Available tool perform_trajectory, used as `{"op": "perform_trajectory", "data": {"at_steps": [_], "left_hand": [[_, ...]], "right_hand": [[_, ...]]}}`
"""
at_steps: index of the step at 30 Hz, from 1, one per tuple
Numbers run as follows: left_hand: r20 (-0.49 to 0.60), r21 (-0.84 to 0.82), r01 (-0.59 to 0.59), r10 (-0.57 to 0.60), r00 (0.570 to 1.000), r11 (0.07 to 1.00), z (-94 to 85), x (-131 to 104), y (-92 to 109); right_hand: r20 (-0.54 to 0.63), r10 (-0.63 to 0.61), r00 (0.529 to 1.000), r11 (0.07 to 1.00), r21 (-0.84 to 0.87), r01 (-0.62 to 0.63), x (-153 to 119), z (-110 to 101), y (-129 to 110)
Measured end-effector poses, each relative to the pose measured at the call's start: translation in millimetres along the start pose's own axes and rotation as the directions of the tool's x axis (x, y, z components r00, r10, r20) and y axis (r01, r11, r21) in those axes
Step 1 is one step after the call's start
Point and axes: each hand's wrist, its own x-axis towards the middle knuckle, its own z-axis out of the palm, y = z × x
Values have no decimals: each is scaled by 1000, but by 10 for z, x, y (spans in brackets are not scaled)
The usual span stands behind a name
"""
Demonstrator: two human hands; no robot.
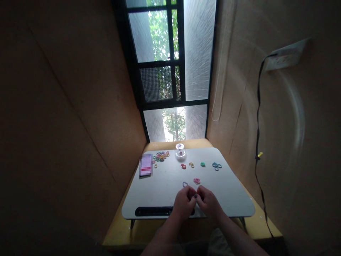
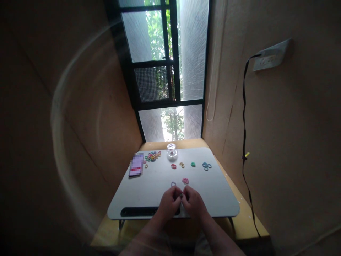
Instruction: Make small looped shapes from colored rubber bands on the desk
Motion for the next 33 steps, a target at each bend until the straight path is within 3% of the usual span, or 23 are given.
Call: {"op": "perform_trajectory", "data": {"at_steps": [33], "left_hand": [[-106,-25,-4,1,994,1000,-9,-17,30]], "right_hand": [[-66,-22,998,1000,-16,21,-7,-2,-32]]}}
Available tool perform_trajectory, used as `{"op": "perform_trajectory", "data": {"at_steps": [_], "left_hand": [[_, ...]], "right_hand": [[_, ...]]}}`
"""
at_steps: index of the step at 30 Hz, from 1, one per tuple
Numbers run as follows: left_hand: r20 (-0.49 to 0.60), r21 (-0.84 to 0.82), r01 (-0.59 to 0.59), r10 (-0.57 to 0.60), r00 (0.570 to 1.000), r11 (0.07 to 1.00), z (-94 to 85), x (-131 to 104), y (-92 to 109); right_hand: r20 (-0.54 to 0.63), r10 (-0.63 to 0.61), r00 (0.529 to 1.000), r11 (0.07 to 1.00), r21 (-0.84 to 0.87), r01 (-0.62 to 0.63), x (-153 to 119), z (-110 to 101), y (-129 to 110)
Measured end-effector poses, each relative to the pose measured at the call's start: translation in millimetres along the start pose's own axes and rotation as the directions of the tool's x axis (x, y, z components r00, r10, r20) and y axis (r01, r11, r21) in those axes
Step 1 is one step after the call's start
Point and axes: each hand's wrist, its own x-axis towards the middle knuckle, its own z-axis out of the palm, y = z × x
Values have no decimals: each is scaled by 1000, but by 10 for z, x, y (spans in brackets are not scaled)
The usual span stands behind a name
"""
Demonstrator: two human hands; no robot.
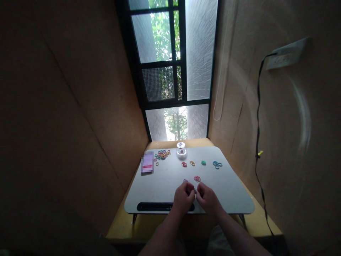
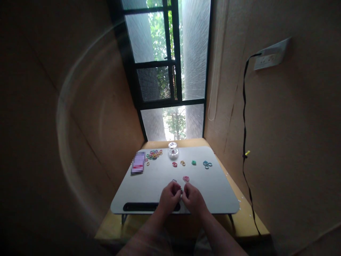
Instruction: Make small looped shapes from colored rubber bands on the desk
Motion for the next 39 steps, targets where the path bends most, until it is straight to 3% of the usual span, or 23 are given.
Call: {"op": "perform_trajectory", "data": {"at_steps": [19,39], "left_hand": [[41,-63,-32,35,999,997,-8,-9,21],[36,-10,-25,26,999,1000,6,1,-39]], "right_hand": [[16,6,1000,1000,14,-6,-1,11,25],[54,-1,999,999,53,-2,12,5,22]]}}
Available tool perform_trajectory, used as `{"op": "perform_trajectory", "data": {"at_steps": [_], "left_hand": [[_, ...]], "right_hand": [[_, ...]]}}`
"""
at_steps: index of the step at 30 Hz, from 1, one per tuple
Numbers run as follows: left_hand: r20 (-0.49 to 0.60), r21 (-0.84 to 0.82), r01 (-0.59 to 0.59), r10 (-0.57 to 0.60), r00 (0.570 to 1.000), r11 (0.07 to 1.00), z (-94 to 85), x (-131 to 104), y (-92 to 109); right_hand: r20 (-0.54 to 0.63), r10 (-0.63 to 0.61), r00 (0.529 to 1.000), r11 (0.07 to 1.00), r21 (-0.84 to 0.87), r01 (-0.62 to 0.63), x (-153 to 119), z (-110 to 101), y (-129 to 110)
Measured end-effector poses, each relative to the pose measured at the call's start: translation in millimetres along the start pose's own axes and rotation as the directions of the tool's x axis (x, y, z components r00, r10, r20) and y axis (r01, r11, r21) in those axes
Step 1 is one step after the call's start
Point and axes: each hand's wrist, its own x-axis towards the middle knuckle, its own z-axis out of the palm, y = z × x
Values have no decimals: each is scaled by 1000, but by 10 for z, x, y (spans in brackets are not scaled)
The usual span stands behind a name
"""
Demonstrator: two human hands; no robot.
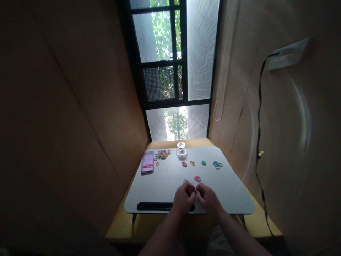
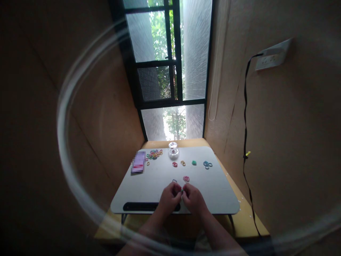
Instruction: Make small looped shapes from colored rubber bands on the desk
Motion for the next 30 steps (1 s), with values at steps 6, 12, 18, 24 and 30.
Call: {"op": "perform_trajectory", "data": {"at_steps": [6,12,18,24,30], "left_hand": [[0,-9,6,-6,1000,1000,6,-4,5],[8,-23,25,-24,1000,999,-3,-8,42],[14,-6,15,-15,1000,1000,-5,-5,35],[24,51,21,-23,999,998,13,-9,-6],[29,80,17,-19,999,997,8,-22,30]], "right_hand": [[-27,-20,999,998,-57,18,1,5,-1],[-26,-28,999,996,-91,26,-5,14,17],[-20,-17,1000,996,-89,15,-21,21,29],[-23,-35,999,995,-98,32,-19,22,32],[-27,-25,999,996,-89,22,-14,12,30]]}}
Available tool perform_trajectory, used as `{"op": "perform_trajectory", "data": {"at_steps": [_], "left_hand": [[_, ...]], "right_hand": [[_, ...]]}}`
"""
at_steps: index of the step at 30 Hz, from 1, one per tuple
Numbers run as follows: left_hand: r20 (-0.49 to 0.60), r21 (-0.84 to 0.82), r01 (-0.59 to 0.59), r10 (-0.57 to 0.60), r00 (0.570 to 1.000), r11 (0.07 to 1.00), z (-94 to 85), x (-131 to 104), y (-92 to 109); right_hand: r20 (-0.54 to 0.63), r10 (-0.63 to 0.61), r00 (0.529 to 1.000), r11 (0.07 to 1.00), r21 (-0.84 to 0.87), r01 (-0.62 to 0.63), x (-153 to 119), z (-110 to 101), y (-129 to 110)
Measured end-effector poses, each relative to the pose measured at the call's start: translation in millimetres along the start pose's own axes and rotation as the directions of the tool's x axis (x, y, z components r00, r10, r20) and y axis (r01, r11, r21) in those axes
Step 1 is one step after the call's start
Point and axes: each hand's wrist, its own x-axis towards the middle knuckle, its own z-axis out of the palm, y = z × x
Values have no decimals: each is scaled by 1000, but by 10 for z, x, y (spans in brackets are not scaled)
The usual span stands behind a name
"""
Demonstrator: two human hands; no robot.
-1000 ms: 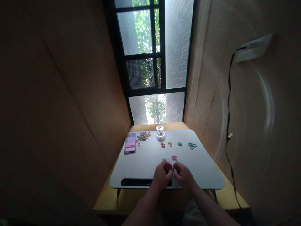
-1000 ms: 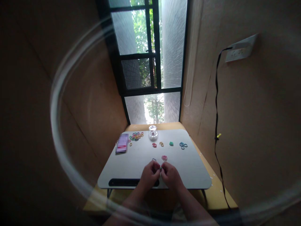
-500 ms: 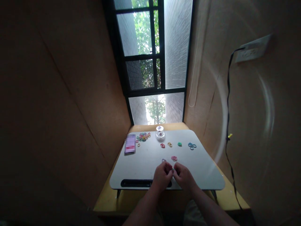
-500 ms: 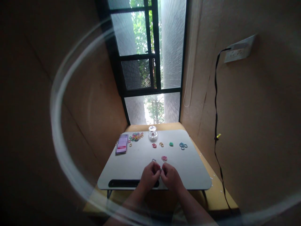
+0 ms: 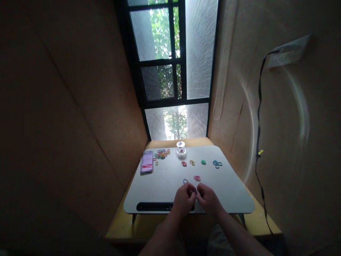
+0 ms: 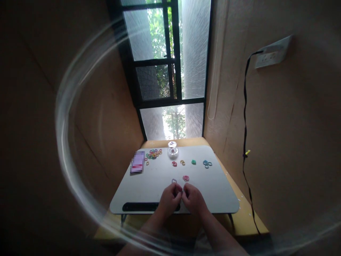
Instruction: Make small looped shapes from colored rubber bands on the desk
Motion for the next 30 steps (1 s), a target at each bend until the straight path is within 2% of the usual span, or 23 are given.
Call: {"op": "perform_trajectory", "data": {"at_steps": [13,20,30], "left_hand": [[21,-8,2,-2,1000,1000,-15,-30,24],[9,-48,0,1,1000,999,-24,21,0],[-22,-47,17,-18,1000,999,2,63,-33]], "right_hand": [[23,-6,1000,1000,-5,6,-21,0,-11],[59,-9,998,999,-44,11,24,28,70],[74,20,997,997,79,-26,37,31,113]]}}
